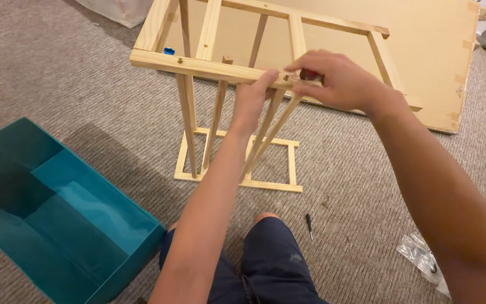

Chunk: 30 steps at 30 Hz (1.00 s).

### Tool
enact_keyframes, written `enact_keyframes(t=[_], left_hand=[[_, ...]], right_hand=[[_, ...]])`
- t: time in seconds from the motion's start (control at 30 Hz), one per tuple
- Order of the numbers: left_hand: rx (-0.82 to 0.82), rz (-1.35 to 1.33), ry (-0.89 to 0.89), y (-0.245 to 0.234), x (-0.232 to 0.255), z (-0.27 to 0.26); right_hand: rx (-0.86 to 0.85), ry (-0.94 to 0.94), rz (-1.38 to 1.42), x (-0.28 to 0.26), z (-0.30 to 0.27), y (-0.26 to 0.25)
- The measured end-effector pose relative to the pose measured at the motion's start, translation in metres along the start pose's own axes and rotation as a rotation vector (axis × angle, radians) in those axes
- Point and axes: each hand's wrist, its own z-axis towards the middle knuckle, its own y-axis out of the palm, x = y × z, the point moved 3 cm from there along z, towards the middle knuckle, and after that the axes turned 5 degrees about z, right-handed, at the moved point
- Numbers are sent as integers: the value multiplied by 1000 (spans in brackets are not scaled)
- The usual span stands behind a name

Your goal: The person kneels on a carpeted floor and assembles a wooden furniture frame, aligning side rails and crossbars, inserting screws by hand, and tightening them with a red-handled screwdriver. They reposition the frame repeatedly to reach different joints and continue driving screws into the rails throughout the clip.

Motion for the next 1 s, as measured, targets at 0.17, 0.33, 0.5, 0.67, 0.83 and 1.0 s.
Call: enact_keyframes(t=[0.17,0.33,0.5,0.67,0.83,1.0], left_hand=[[67,53,-24,0,2,-1],[71,74,-16,3,4,-4],[86,80,-52,4,8,-7],[71,94,-40,3,10,-9],[79,88,-37,3,9,-9],[91,59,-32,4,8,-9]], right_hand=[[303,97,393,-17,4,-48],[498,109,560,-23,13,-66],[545,9,594,-20,30,-56],[619,3,603,-11,34,-48],[673,-32,668,3,32,-46],[639,-50,696,17,32,-44]])
